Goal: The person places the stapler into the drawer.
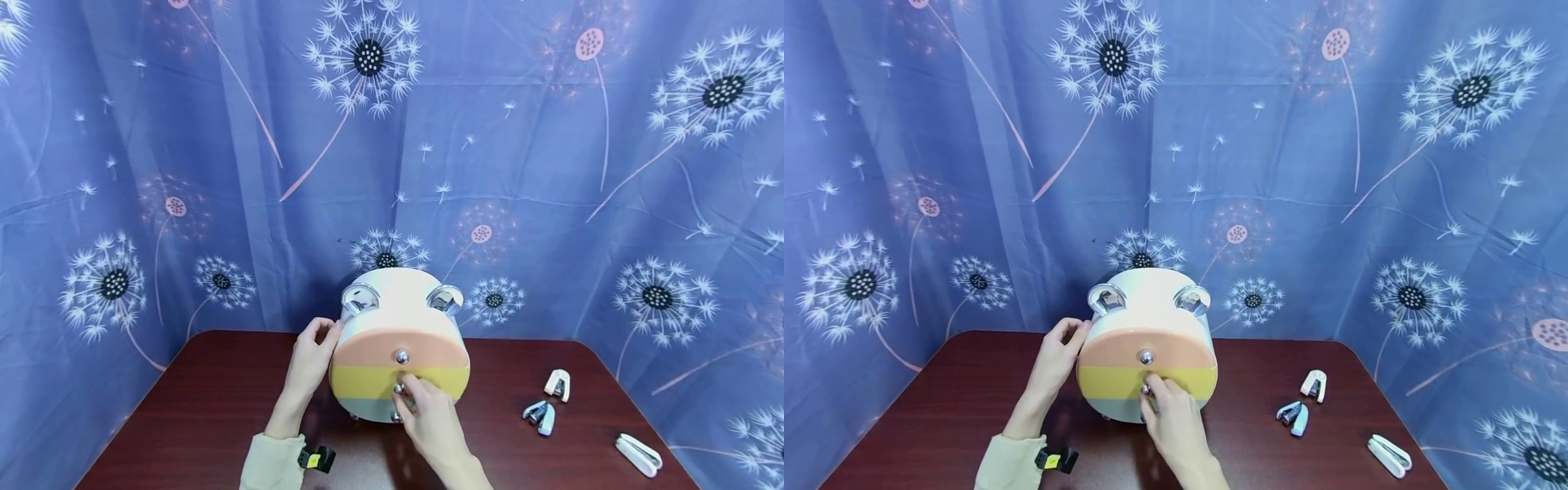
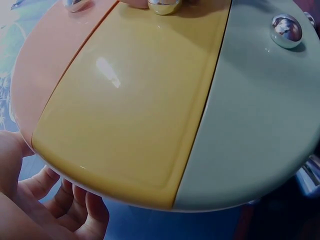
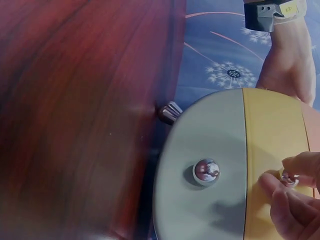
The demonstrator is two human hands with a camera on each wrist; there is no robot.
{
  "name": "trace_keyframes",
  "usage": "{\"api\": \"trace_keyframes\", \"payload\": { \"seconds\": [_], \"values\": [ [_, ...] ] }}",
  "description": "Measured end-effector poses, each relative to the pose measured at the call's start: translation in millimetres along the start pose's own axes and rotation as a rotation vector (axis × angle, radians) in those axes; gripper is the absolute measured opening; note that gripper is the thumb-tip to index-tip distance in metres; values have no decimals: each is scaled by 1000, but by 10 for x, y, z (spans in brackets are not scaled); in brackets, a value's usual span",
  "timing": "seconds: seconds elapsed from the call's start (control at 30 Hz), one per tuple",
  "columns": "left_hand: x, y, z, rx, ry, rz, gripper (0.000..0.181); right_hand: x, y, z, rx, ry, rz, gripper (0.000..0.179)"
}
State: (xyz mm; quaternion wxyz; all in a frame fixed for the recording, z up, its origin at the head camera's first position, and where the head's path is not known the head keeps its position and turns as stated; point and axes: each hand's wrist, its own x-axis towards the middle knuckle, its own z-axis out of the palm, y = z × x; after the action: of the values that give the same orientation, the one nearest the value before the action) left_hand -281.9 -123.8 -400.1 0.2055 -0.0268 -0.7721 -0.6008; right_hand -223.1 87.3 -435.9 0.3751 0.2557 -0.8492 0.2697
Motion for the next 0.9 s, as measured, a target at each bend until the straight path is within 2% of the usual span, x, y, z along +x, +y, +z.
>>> {"api": "trace_keyframes", "payload": {
  "seconds": [0.13,0.53,0.9],
  "values": [
    [-4,2,-5,-3,-6,4,32,-4,-4,6,63,6,9,18],
    [3,-8,-16,21,-18,0,30,-29,-41,-21,101,6,22,19],
    [24,-23,-17,49,-17,49,30,-143,-118,-142,131,22,-33,22]
  ]
}}
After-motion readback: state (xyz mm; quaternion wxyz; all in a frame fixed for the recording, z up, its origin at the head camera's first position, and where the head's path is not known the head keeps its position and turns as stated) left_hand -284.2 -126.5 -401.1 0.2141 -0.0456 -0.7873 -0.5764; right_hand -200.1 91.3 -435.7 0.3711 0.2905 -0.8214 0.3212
